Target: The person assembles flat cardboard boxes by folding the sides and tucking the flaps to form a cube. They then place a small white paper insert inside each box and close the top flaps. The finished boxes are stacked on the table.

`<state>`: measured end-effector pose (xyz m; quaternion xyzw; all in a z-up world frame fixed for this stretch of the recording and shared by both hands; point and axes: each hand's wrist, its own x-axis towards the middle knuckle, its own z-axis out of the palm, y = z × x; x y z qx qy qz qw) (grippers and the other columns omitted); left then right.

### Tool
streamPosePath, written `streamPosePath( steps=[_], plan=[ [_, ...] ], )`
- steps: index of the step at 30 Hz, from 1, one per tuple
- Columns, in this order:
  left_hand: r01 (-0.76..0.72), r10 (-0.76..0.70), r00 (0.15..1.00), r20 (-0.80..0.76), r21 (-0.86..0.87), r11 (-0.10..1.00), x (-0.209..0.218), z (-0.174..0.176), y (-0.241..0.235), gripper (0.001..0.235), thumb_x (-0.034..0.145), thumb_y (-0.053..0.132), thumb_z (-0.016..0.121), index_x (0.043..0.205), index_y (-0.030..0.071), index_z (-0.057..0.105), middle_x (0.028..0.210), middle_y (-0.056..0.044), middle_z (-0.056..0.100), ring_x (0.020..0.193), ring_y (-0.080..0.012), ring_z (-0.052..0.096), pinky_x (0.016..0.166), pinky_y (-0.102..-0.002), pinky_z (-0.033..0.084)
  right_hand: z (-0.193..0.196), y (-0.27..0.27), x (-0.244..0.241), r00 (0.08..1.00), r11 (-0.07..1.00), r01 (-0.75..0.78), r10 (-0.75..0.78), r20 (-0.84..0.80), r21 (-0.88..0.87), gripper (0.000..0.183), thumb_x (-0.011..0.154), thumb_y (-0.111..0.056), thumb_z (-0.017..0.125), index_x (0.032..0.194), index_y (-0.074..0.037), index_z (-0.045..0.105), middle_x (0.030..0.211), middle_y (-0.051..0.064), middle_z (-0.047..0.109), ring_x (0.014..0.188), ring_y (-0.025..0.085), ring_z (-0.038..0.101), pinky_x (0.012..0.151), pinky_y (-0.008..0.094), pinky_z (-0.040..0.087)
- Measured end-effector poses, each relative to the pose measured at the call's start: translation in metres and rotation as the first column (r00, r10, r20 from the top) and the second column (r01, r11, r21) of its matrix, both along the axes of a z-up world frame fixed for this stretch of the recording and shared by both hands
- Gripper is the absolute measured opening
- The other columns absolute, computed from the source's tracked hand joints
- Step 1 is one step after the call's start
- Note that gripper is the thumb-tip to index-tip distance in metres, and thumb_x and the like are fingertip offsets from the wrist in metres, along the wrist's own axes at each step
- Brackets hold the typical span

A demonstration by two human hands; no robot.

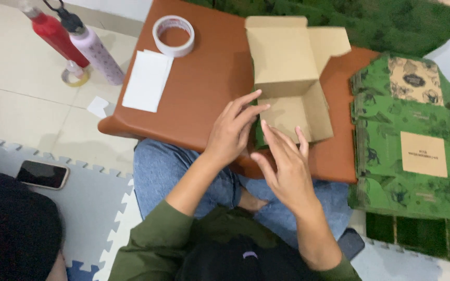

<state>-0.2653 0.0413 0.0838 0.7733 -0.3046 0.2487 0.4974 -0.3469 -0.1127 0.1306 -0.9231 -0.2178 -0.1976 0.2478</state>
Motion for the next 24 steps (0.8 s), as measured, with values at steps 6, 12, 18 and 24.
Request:
streamPosePath(
  steps=[6, 12, 18, 24],
  plan=[
    [-0.026, -0.004, 0.991, 0.132, 0.221, 0.975, -0.032, 0.015, 0.004, 0.040, 0.095, 0.045, 0.064, 0.123, 0.016, 0.066, 0.147, -0.009, 0.053, 0.132, -0.0310, 0.053, 0.105, -0.046, 0.041, 0.000, -0.047, -0.006, 0.983, 0.966, 0.153, -0.128, 0.128, -0.210, 0.053, 0.098, -0.028, 0.064, 0.145, -0.007, 0.053, 0.146, 0.014, 0.057, 0.141, 0.029, 0.049, 0.126, 0.057, 0.017],
    [-0.096, 0.037, 0.976, 0.214, 0.271, 0.958, -0.022, 0.004, 0.007, 0.007, 0.099, 0.016, 0.066, 0.103, 0.012, 0.062, 0.138, -0.010, 0.058, 0.129, -0.0319, 0.058, 0.102, -0.045, 0.043, -0.019, -0.056, 0.000, 0.962, 0.947, 0.251, -0.221, 0.158, -0.202, 0.029, 0.102, -0.013, 0.065, 0.131, -0.011, 0.069, 0.137, 0.008, 0.065, 0.138, 0.032, 0.056, 0.126, 0.057, 0.016],
    [-0.230, 0.213, 0.958, 0.190, 0.069, 0.971, -0.038, -0.013, 0.053, 0.032, 0.096, 0.027, 0.066, 0.127, 0.017, 0.066, 0.133, -0.007, 0.061, 0.123, -0.0299, 0.061, 0.101, -0.046, 0.048, -0.039, 0.002, 0.006, 0.877, 0.989, 0.067, -0.122, 0.465, 0.135, 0.028, 0.089, -0.012, 0.079, 0.115, -0.003, 0.075, 0.116, 0.013, 0.068, 0.110, 0.038, 0.065, 0.110, 0.052, 0.046],
    [-0.469, 0.469, 0.882, -0.046, 0.018, 0.883, -0.080, -0.040, 0.141, 0.030, 0.094, 0.004, 0.065, 0.123, 0.006, 0.066, 0.118, -0.010, 0.062, 0.113, -0.0337, 0.060, 0.095, -0.046, 0.048, -0.032, 0.121, 0.074, 0.940, 0.943, -0.319, 0.302, 0.160, 0.095, 0.021, 0.093, -0.017, 0.071, 0.114, -0.011, 0.074, 0.109, 0.010, 0.073, 0.107, 0.030, 0.072, 0.090, 0.040, 0.057]
  ],
)
